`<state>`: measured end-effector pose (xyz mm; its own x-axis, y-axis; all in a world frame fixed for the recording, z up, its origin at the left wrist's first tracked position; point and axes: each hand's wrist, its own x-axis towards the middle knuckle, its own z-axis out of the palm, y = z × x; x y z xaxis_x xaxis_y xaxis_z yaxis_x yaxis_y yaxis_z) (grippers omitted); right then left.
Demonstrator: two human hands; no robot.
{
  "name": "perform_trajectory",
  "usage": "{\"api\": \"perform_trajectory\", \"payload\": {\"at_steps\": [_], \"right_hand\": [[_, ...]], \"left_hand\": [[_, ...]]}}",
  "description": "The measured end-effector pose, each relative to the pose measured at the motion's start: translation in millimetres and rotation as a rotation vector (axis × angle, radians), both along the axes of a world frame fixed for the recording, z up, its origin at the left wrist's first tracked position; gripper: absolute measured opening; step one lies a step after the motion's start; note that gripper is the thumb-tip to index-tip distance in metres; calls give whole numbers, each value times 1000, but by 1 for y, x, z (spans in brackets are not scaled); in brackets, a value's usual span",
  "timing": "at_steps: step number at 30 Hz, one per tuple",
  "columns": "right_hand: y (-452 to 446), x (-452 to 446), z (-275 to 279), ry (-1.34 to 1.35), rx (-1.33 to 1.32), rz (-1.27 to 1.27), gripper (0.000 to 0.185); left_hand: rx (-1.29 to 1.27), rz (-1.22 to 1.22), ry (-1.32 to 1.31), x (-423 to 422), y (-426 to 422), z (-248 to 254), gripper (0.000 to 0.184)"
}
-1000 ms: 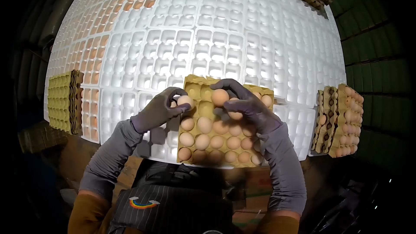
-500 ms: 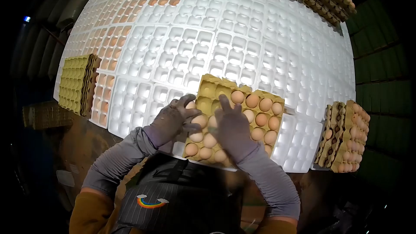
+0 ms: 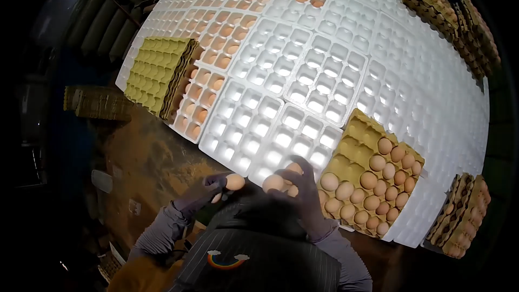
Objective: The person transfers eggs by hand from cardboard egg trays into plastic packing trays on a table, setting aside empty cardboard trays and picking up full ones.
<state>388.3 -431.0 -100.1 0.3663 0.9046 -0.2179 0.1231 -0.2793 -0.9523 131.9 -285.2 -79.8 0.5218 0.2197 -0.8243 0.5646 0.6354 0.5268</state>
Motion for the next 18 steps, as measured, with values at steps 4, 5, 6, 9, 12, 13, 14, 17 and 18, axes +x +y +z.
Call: {"api": "perform_trajectory", "payload": {"at_steps": [4,5,6,9,12,13,14,17,18], "right_hand": [[53,-68,-36,-576,233,110,49],[65,-78,-45,-644,218,137,47],[71,-89,-54,-652,200,134,47],[90,-108,-64,-844,191,177,39],[115,-126,-50,-674,191,295,34],[124,-127,-50,-609,146,299,32],[129,-124,-49,-621,134,286,32],[134,-110,-71,-851,294,-43,36],[136,-108,-74,-863,280,-54,36]], "left_hand": [[1190,-226,162,-36,52,-23,46],[1581,-431,302,-35,68,-25,47],[1570,-433,284,-39,81,-34,47],[1635,-593,76,-33,113,-52,40],[1572,-707,-30,-4,130,-56,36],[1368,-796,-3,8,140,-52,35],[1369,-800,-25,8,145,-61,35],[1457,-567,-288,12,142,-82,37],[1414,-514,-338,22,135,-78,38]]}}
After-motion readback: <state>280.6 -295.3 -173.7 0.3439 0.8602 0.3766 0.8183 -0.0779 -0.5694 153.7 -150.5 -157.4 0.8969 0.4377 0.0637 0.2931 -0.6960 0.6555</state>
